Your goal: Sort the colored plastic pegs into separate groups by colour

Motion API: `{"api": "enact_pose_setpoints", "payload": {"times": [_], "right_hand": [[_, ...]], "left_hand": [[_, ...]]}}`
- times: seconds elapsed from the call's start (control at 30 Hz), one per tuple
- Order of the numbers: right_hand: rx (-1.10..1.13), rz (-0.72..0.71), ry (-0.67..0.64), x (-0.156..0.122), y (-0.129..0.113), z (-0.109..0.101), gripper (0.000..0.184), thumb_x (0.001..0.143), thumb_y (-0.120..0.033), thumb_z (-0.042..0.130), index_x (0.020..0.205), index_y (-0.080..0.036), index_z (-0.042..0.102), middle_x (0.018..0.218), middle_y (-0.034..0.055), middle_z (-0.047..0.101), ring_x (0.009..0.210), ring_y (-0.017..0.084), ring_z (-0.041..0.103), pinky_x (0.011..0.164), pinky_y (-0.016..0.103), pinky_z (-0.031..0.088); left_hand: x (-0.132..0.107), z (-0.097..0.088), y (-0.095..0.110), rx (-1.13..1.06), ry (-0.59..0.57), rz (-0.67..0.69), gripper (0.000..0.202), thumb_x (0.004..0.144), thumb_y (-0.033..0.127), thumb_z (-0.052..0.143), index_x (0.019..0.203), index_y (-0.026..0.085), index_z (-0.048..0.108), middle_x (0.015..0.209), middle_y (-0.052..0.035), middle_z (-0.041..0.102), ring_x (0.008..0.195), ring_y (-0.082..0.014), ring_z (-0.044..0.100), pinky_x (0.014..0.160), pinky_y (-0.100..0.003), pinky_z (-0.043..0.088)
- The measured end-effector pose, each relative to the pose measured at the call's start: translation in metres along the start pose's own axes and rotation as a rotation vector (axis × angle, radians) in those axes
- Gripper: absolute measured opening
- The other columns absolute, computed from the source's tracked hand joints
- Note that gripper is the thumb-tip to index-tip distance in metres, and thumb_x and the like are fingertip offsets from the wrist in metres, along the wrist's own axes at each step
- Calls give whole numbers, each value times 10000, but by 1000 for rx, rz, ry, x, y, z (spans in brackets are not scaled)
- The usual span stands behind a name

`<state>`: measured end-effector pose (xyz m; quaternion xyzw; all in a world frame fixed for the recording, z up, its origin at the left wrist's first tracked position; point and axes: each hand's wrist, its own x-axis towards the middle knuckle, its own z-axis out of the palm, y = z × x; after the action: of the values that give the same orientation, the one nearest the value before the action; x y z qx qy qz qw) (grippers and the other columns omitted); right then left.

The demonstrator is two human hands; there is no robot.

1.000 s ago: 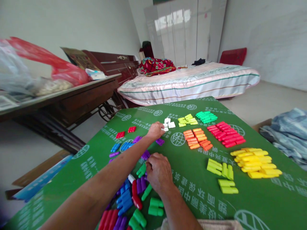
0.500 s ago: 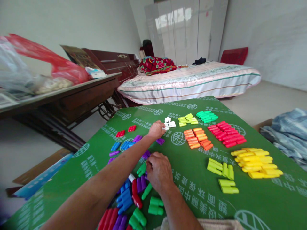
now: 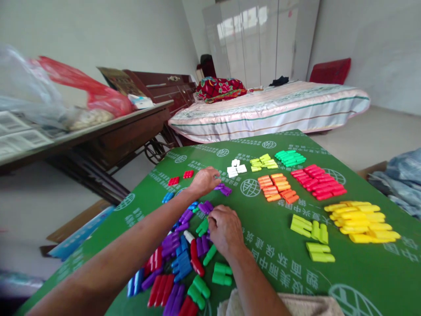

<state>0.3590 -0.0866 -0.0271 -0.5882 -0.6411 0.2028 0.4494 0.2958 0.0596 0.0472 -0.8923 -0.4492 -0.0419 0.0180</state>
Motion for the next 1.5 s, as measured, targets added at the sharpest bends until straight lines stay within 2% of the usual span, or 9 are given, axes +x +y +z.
{"api": "enact_pose_setpoints", "payload": {"times": [0.17, 0.37, 0.5, 0.67, 0.83, 1.03, 1.2, 1.37, 1.5], "right_hand": [[6, -7, 3, -2, 2, 1, 176, 829, -126, 541, 777, -212, 687, 919, 17, 685, 912, 151, 600, 855, 268, 412], [6, -24, 9, -2, 5, 1, 189, 833, -132, 531, 769, -217, 688, 908, 17, 685, 902, 149, 605, 847, 264, 422], [-5, -25, 5, -3, 7, 2, 193, 825, -129, 530, 767, -222, 688, 910, 19, 686, 900, 153, 613, 831, 266, 430], [-2, -45, 5, -3, 9, 3, 194, 826, -135, 521, 775, -219, 688, 911, 22, 686, 894, 153, 612, 827, 268, 435], [5, -41, 12, -2, 8, 3, 184, 825, -135, 530, 779, -220, 687, 913, 19, 686, 900, 153, 609, 842, 268, 432], [13, -18, 17, -2, 4, 2, 181, 817, -125, 541, 761, -219, 685, 908, 24, 690, 904, 155, 613, 843, 265, 432], [32, -17, 18, -1, 2, 1, 193, 813, -117, 539, 750, -222, 687, 887, 16, 690, 889, 146, 609, 848, 262, 429], [32, -14, 5, 0, -1, 0, 210, 812, -102, 520, 741, -220, 678, 862, 10, 685, 865, 143, 604, 839, 259, 428], [18, 2, 8, 1, -3, 0, 211, 795, -86, 527, 750, -225, 679, 882, 11, 687, 883, 147, 601, 847, 258, 417]], "left_hand": [[-57, -14, -23, -5, -90, 36, 127, 778, 246, 588, 839, 195, 688, 828, -17, 656, 773, -152, 610, 726, -242, 461], [-121, -33, -32, -58, -325, 141, 82, 737, 176, 606, 793, 198, 662, 817, -1, 655, 802, -145, 599, 719, -223, 434], [-143, -43, -24, -44, -421, 192, 116, 729, 154, 590, 820, 203, 643, 914, -21, 653, 871, -165, 600, 753, -240, 446], [-148, -42, -13, 41, -509, 183, 119, 755, 180, 559, 829, 212, 647, 915, -39, 662, 880, -195, 622, 753, -276, 474], [-144, -38, -9, 113, -559, 155, 122, 739, 195, 589, 823, 214, 675, 937, -56, 681, 905, -230, 638, 760, -306, 484], [-127, -62, -13, -7, -568, 192, 100, 731, 183, 591, 787, 208, 670, 804, -2, 687, 766, -159, 624, 673, -238, 442], [-77, -64, 1, -14, -349, 229, 134, 795, 249, 558, 834, 195, 675, 815, -6, 681, 768, -149, 610, 674, -227, 432], [-15, -39, 40, 119, -182, 186, 177, 798, 295, 568, 885, 207, 695, 951, -42, 688, 884, -189, 629, 777, -271, 483], [23, -17, 65, 138, -149, 169, 231, 817, 289, 542, 967, 208, 696, 1071, -71, 664, 984, -204, 625, 847, -290, 499]]}}
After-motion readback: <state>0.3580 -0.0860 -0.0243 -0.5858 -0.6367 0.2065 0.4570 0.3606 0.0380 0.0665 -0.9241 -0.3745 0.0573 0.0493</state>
